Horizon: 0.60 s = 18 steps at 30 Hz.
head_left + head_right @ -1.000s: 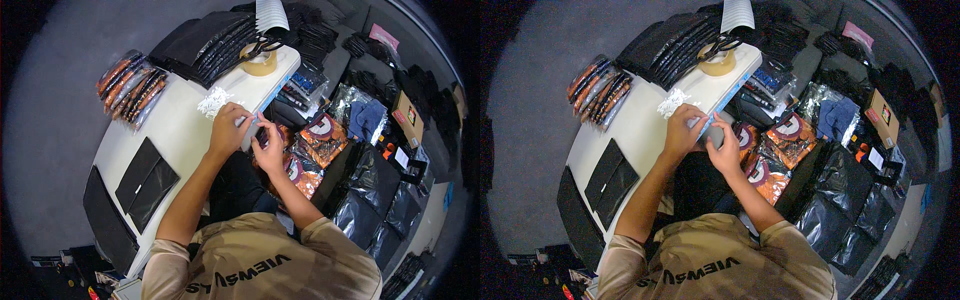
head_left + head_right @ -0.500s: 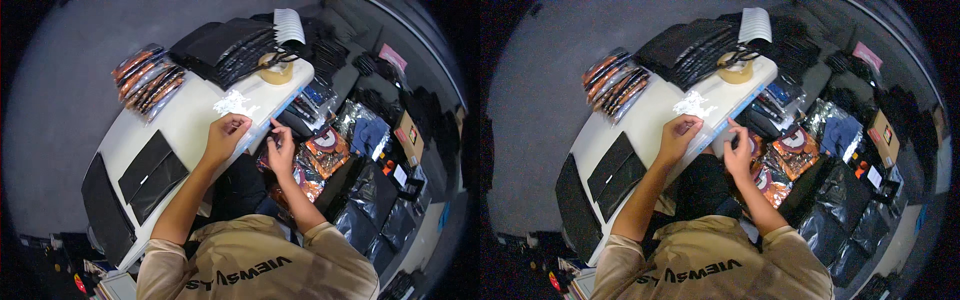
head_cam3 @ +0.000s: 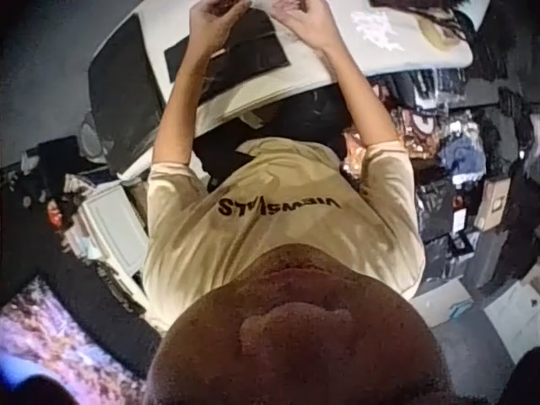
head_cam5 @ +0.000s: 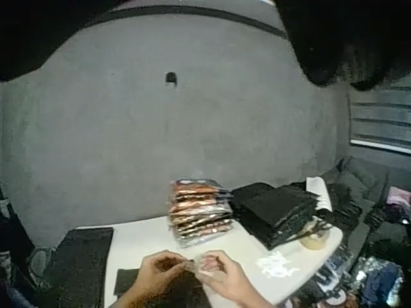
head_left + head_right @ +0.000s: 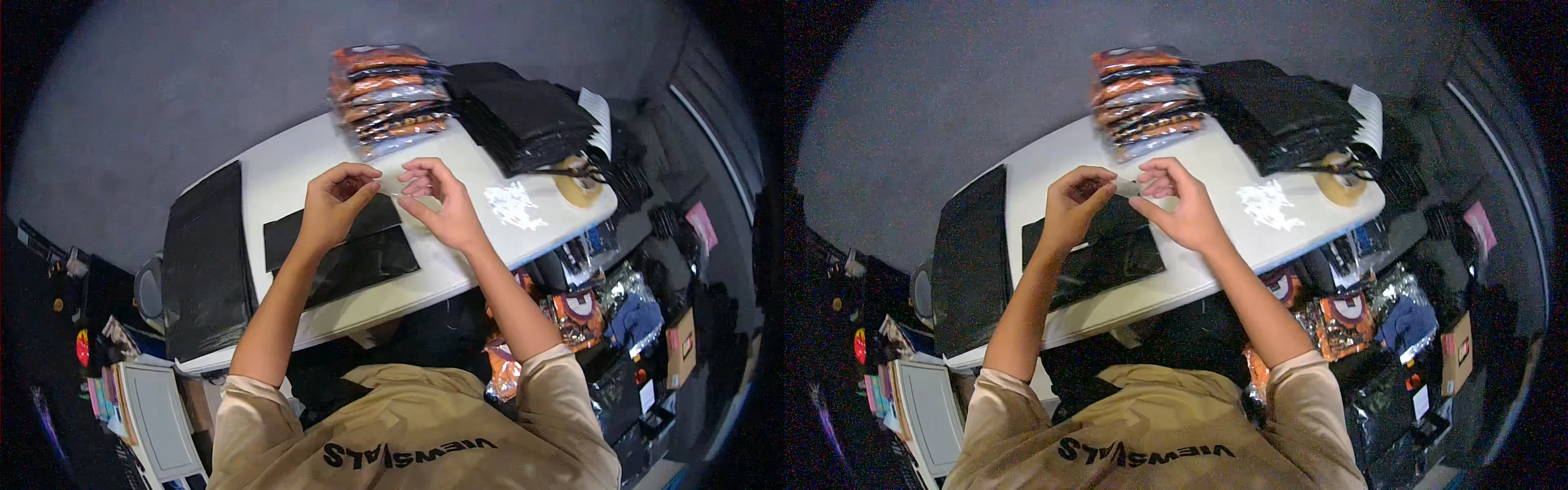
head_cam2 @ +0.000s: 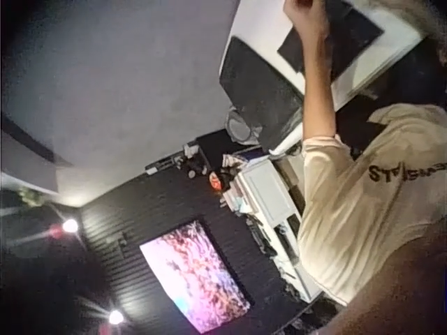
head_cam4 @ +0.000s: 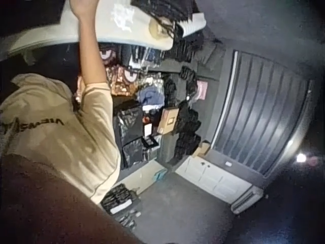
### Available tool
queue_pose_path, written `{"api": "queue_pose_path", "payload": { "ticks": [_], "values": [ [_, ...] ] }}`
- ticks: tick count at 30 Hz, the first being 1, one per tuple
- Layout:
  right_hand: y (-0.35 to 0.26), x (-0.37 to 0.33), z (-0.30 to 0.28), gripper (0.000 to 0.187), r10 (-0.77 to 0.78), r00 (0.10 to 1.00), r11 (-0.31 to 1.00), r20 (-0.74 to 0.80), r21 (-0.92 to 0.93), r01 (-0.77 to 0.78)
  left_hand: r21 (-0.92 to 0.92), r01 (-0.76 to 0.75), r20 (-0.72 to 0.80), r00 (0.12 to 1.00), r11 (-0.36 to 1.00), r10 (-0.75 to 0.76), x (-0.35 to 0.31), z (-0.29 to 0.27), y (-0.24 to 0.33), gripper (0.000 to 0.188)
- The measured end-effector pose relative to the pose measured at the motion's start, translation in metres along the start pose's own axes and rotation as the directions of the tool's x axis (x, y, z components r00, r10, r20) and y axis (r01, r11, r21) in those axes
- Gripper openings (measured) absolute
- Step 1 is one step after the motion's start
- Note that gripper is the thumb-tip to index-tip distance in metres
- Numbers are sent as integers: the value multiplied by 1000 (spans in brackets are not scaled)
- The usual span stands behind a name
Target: The person is packaging a shirt into a black plastic mailer and sealing it with tape.
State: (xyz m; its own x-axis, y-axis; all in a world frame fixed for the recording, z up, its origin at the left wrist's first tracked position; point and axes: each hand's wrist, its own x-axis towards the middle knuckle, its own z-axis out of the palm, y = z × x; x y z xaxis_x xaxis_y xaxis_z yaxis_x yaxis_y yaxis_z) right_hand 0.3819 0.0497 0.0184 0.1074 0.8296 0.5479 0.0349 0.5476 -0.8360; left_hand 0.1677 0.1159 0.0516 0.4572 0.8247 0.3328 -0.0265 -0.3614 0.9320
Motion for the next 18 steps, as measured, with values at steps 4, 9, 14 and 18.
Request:
{"api": "queue_pose_path", "payload": {
  "ticks": [4,9,14,18],
  "values": [
    [30,42,43,28,132,954,990,269,6,-139,67,-50,-84,995,997,55,-4,-46,-10,19],
    [64,76,77,21,212,905,965,369,68,-254,106,-42,-177,982,993,60,-8,-88,-31,20],
    [76,82,84,19,219,904,975,368,-125,-185,157,50,-184,983,986,-21,-12,-104,-46,24],
    [82,78,92,19,189,914,979,358,-147,-144,147,93,-217,974,985,-60,-21,-109,-57,25]
  ]
}}
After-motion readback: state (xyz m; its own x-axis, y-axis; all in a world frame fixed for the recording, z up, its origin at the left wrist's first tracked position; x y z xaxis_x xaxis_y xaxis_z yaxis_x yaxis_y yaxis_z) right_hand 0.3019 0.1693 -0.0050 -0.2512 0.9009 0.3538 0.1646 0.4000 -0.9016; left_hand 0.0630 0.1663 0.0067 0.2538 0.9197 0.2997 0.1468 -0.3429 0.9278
